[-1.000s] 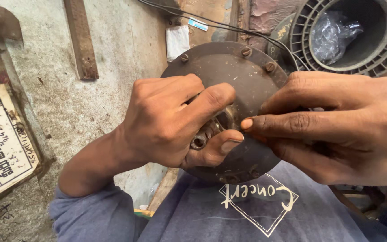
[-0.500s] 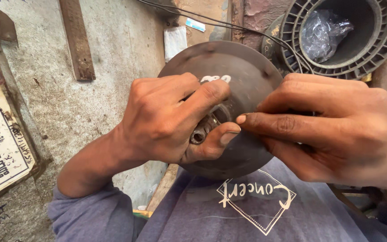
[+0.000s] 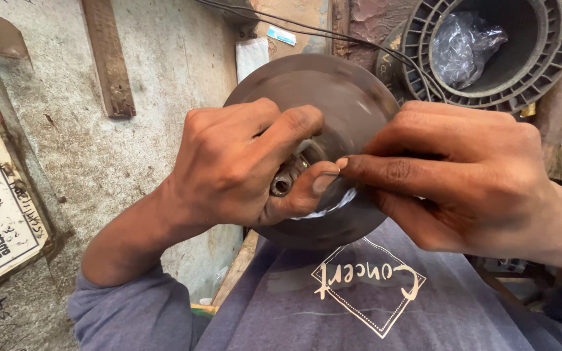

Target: The person repairs an electrical motor by stripping wires, inserting them into a terminal block, and tightening the connections with a screwdriver. They then connect the motor to a power cord and test the assembly.

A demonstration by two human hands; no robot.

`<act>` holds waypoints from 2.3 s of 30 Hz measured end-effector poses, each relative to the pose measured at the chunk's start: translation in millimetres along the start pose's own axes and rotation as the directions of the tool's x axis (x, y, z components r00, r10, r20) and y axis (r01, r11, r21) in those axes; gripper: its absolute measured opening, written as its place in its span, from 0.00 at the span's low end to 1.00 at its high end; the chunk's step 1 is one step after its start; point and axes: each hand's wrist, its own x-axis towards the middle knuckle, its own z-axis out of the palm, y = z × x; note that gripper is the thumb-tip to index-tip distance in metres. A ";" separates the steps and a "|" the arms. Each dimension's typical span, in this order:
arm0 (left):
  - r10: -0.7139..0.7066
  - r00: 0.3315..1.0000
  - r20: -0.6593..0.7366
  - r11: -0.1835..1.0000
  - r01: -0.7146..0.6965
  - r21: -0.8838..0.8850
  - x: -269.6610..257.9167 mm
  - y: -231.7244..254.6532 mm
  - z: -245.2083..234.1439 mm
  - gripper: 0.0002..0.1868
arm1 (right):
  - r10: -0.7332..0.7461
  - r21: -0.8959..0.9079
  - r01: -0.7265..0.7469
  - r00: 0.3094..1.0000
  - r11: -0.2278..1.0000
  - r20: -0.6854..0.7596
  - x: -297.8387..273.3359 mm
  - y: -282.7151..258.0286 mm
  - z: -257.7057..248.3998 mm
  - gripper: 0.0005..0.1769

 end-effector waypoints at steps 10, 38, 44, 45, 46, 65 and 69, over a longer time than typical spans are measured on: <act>-0.008 1.000 -0.001 1.000 0.008 0.010 -0.5 -1.9 3.2 0.18 | 0.017 0.003 -0.017 1.000 1.000 0.003 -3.5 1.6 2.2 0.22; 0.007 1.000 0.006 0.997 -0.007 -0.074 -6.0 -29.8 11.1 0.14 | 0.489 0.361 -0.332 0.545 0.872 -0.680 -117.4 -30.7 53.0 0.08; 0.009 0.998 0.059 0.999 -0.006 -0.037 -1.1 -47.2 15.0 0.15 | 0.926 0.210 -0.977 -0.117 -0.042 -0.358 -250.7 4.0 180.0 0.12; 0.008 0.997 0.076 1.000 -0.006 -0.025 0.5 -49.3 16.7 0.15 | 0.937 0.154 -0.981 -0.164 -0.120 -0.310 -262.5 -5.7 195.8 0.16; -0.001 0.997 0.078 1.000 0.002 -0.008 1.4 -49.7 21.4 0.16 | 0.943 0.082 -0.980 -0.197 -0.181 -0.269 -272.2 -10.3 200.1 0.20; -0.156 0.988 -0.008 0.983 0.155 -0.101 -5.4 1.6 39.4 0.14 | 0.597 0.572 0.298 0.662 -0.764 0.452 -66.9 53.9 188.9 0.39; -0.142 0.990 -0.019 0.977 0.137 -0.161 24.9 6.9 38.6 0.13 | 0.653 0.686 0.261 0.642 -0.679 0.401 -88.1 35.9 159.2 0.36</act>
